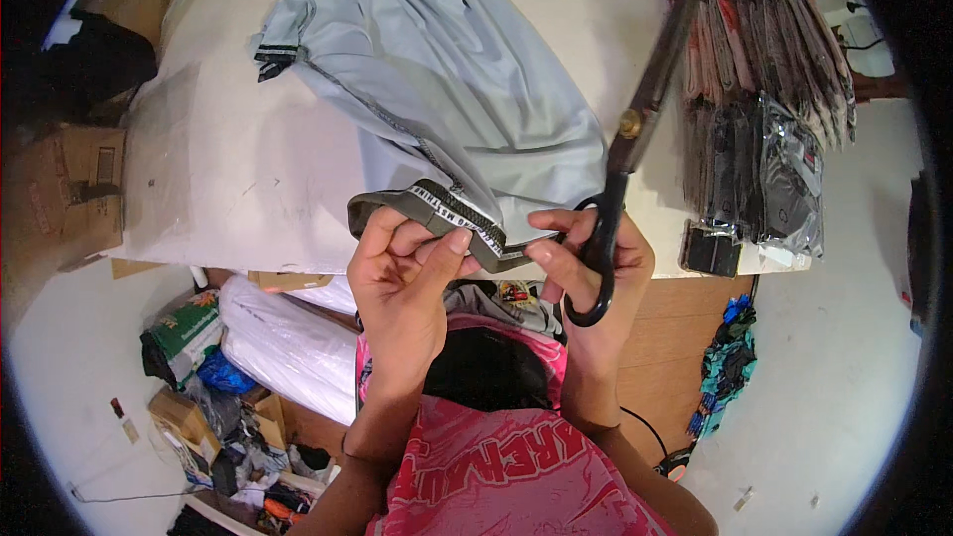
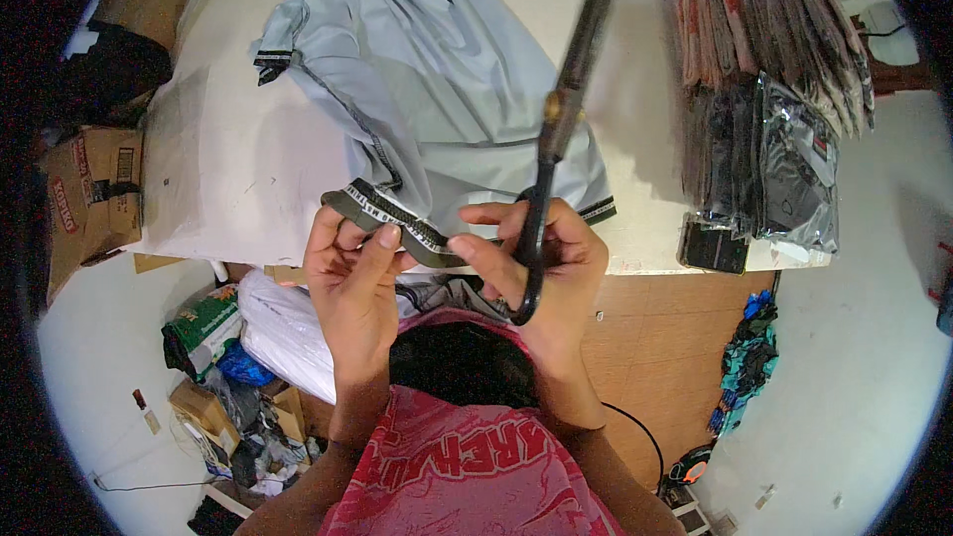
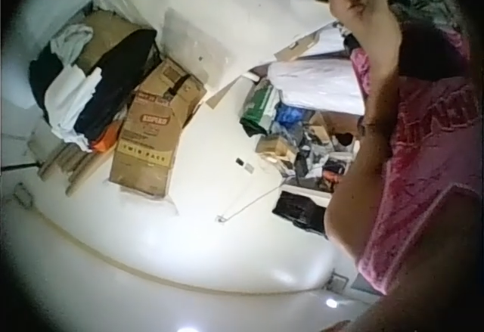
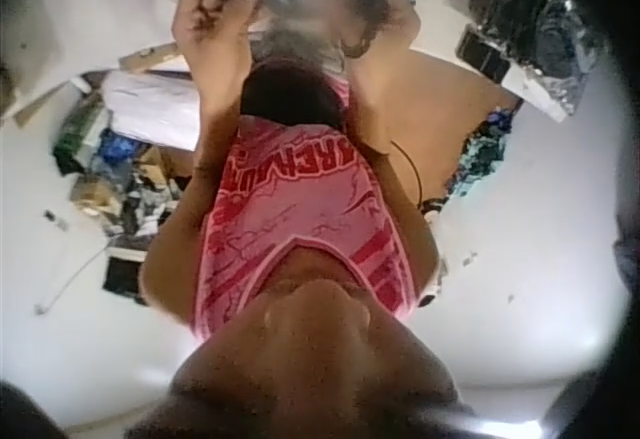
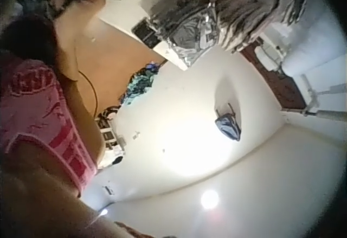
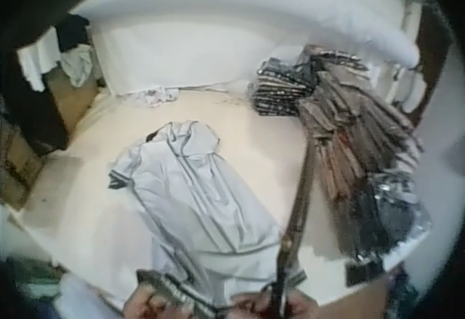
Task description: Use scissors to remove the hem tape from a jersey.
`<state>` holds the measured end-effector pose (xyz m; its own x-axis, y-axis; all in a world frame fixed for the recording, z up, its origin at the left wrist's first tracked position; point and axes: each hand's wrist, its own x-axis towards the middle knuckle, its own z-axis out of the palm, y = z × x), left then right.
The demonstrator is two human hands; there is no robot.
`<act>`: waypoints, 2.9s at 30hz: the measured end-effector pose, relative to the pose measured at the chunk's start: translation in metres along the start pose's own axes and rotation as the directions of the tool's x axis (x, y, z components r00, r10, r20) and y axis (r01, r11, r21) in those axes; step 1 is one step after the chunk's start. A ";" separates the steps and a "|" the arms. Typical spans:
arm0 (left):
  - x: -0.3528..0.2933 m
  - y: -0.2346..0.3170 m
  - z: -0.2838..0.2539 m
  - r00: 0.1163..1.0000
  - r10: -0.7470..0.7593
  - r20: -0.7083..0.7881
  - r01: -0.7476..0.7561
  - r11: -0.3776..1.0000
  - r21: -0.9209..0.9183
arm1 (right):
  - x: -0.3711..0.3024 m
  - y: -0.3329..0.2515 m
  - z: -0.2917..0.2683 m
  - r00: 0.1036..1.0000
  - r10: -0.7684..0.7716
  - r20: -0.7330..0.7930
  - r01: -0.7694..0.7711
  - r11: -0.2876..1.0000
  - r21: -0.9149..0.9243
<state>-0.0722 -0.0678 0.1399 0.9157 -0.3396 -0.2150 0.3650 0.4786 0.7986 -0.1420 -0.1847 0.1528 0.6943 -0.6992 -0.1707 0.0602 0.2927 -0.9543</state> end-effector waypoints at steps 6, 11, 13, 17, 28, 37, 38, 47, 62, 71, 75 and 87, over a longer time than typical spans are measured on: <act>-0.001 -0.001 0.000 0.999 -0.004 0.042 0.003 1.000 0.008 | -0.002 0.008 0.010 0.998 0.053 0.035 -0.056 0.997 0.062; -0.001 -0.002 -0.003 0.997 -0.017 0.071 0.015 0.999 0.035 | 0.003 0.004 0.005 0.998 0.047 -0.041 -0.041 0.991 0.129; -0.001 -0.004 -0.005 0.998 -0.008 0.055 0.004 0.998 0.070 | 0.004 0.004 0.003 0.998 0.049 -0.041 -0.041 0.985 0.166; 0.001 0.000 -0.010 0.995 0.030 0.099 -0.031 1.000 0.004 | -0.003 0.005 -0.013 0.997 0.068 -0.020 -0.068 0.998 0.002; 0.023 0.026 -0.095 0.940 0.219 -0.261 -0.236 0.971 -0.036 | -0.020 0.056 -0.094 0.981 0.086 -0.176 -0.129 0.959 -0.251; 0.019 0.008 -0.119 0.920 0.123 -0.372 -0.147 0.988 -0.036 | -0.019 0.055 -0.091 0.971 0.144 -0.190 -0.198 0.931 -0.307; 0.021 0.008 -0.120 0.908 0.128 -0.399 -0.152 0.988 -0.029 | -0.016 0.054 -0.088 0.967 0.153 -0.203 -0.213 0.925 -0.315; 0.031 0.014 -0.117 0.926 0.153 -0.346 -0.182 0.982 -0.054 | -0.001 0.049 -0.079 0.972 0.118 -0.204 -0.185 0.917 -0.354; 0.033 0.016 -0.112 0.926 0.202 -0.319 -0.227 0.973 -0.042 | 0.037 0.086 -0.113 0.972 -0.099 -0.215 -0.069 0.749 -0.659; 0.047 0.014 -0.123 0.829 0.257 -0.497 -0.243 0.966 0.094 | 0.053 0.111 -0.136 0.940 -0.273 -0.205 0.074 0.750 -0.657; 0.050 0.020 -0.136 0.752 0.370 -0.546 -0.286 0.929 0.236 | 0.049 0.098 -0.136 0.934 -0.199 -0.296 -0.005 0.824 -0.567; 0.079 0.031 -0.132 0.762 0.468 -0.447 -0.364 0.881 0.301 | 0.065 0.051 -0.106 0.971 -0.055 -0.234 -0.014 0.959 -0.283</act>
<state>0.0340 0.0273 0.0736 0.9441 0.3271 -0.0418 -0.0624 0.3014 0.9515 -0.1697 -0.2845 0.0667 0.5028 -0.8473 -0.1711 -0.1551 0.1063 -0.9822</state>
